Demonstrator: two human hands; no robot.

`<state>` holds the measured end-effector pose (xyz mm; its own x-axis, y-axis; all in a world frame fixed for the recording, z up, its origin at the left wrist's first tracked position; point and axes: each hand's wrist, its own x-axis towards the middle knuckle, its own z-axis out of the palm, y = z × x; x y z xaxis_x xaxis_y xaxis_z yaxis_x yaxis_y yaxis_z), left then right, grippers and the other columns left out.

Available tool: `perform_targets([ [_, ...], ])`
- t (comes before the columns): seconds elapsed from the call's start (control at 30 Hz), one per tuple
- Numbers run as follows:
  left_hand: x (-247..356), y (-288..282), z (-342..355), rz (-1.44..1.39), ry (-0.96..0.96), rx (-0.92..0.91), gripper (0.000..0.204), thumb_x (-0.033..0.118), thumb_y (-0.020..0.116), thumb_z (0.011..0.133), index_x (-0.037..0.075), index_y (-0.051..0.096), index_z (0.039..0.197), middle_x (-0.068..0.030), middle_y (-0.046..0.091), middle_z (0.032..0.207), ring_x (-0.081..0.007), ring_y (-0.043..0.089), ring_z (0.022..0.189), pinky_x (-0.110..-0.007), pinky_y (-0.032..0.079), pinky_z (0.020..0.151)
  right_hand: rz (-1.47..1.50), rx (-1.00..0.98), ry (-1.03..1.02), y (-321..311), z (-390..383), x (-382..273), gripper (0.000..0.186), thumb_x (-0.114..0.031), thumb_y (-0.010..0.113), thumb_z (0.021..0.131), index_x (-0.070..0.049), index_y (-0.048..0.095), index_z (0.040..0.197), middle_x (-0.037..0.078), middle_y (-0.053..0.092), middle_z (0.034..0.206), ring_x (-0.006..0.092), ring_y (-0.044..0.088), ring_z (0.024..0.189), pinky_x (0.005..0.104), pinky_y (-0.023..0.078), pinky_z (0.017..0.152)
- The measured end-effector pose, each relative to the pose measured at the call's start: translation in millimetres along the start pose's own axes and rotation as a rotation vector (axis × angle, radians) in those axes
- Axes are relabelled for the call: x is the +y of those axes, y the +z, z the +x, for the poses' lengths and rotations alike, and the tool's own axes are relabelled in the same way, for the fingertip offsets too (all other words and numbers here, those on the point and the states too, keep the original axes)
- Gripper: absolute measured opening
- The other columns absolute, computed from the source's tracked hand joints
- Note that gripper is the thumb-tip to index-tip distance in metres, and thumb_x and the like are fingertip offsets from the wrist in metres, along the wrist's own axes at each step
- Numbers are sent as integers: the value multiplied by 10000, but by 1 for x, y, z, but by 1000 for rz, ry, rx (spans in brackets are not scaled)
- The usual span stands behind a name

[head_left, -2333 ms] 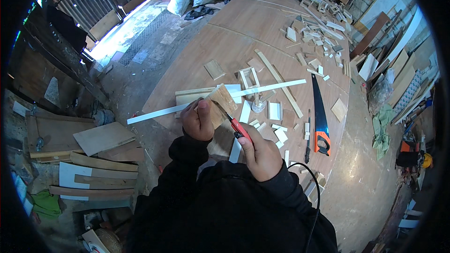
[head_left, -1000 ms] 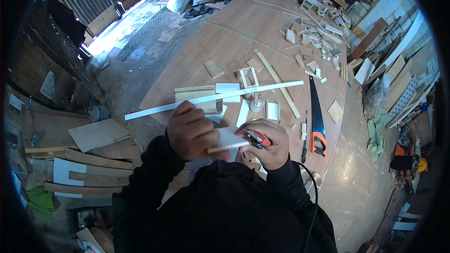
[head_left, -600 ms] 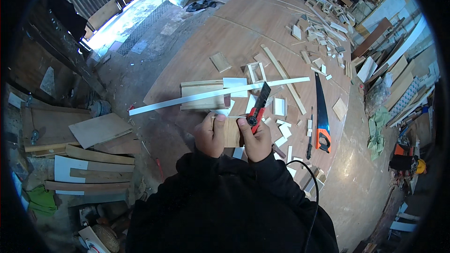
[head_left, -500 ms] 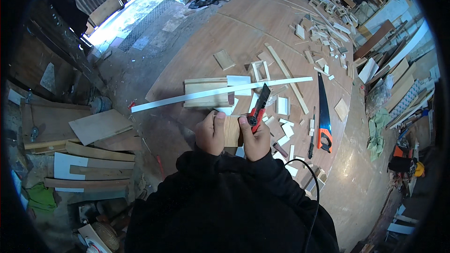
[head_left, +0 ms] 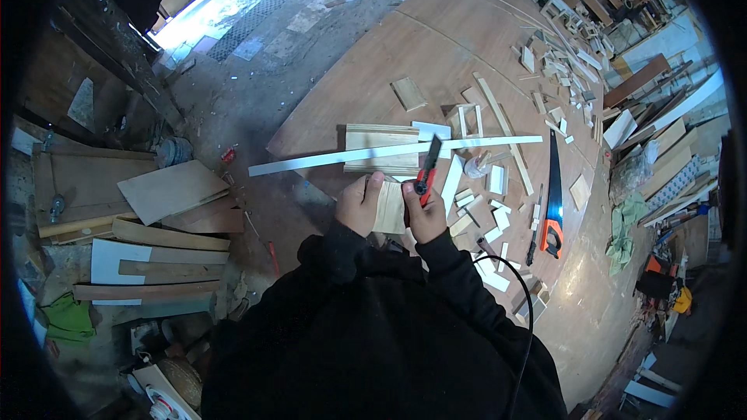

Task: The person cuts and carves wooden blocks with a utility knife, tests fitting wooden pieces and a white panel into a small wooden box, and continues trimming the wooden pieces with the knife.

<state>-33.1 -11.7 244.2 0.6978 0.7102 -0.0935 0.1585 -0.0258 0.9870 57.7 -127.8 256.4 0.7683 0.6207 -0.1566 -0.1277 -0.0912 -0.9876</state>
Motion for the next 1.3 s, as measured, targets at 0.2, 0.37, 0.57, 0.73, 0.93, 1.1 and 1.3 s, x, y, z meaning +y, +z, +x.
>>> perform_targets([
  [0.2, -69, -58, 23, 334, 62, 146, 390, 378, 477, 991, 26, 643, 966, -229, 641, 824, -423, 630, 804, -446, 482, 658, -782, -36, -190, -27, 18, 170, 200, -185, 640, 881, -85, 576, 1041, 82, 614, 714, 264, 626, 628, 337, 485, 563],
  [0.37, -75, -85, 28, 292, -34, 162, 392, 373, 487, 990, 11, 635, 970, -228, 640, 811, -419, 633, 802, -429, 482, 648, -1382, 9, -20, -28, 13, 223, 305, -179, 623, 804, -130, 587, 1102, 120, 617, 998, 348, 607, 947, 495, 475, 775],
  [0.57, -56, -86, 35, 295, 73, 206, 381, 357, 495, 990, 5, 638, 966, -234, 623, 767, -403, 645, 765, -413, 481, 626, -1487, 28, -73, -22, 22, 233, 313, -251, 572, 853, -137, 602, 1143, 81, 600, 1058, 301, 566, 980, 469, 426, 822],
  [0.73, -40, -80, 39, 337, 113, 177, 339, 317, 533, 976, -1, 645, 948, -228, 618, 725, -376, 660, 718, -406, 474, 590, -1145, 90, -202, -2, 19, 171, 315, -214, 635, 860, -104, 613, 1154, 103, 620, 978, 272, 599, 909, 399, 489, 762],
  [0.93, 28, -45, 42, 308, 367, 106, 273, 225, 586, 951, -18, 606, 828, -208, 587, 649, -359, 609, 579, -414, 436, 531, 33, 163, -188, 66, 27, -24, 351, -256, 418, 1023, 19, 622, 946, 99, 622, 827, 157, 578, 745, 307, 468, 642],
  [1.1, 77, -21, 53, 121, 346, 84, 373, 277, 493, 998, -22, 556, 784, -215, 569, 672, -338, 599, 597, -385, 447, 565, -295, 366, -417, 62, 51, -61, 376, -251, 402, 1025, 4, 539, 786, 195, 522, 638, 311, 568, 604, 377, 437, 580],
  [1.3, 86, -1, 78, 149, 449, 148, 514, 373, 422, 1024, -27, 577, 741, -175, 575, 633, -251, 562, 573, -371, 443, 586, -518, 539, -542, 51, 69, -93, 341, -222, 456, 1007, -1, 571, 775, 208, 509, 556, 409, 513, 494, 411, 389, 467],
])
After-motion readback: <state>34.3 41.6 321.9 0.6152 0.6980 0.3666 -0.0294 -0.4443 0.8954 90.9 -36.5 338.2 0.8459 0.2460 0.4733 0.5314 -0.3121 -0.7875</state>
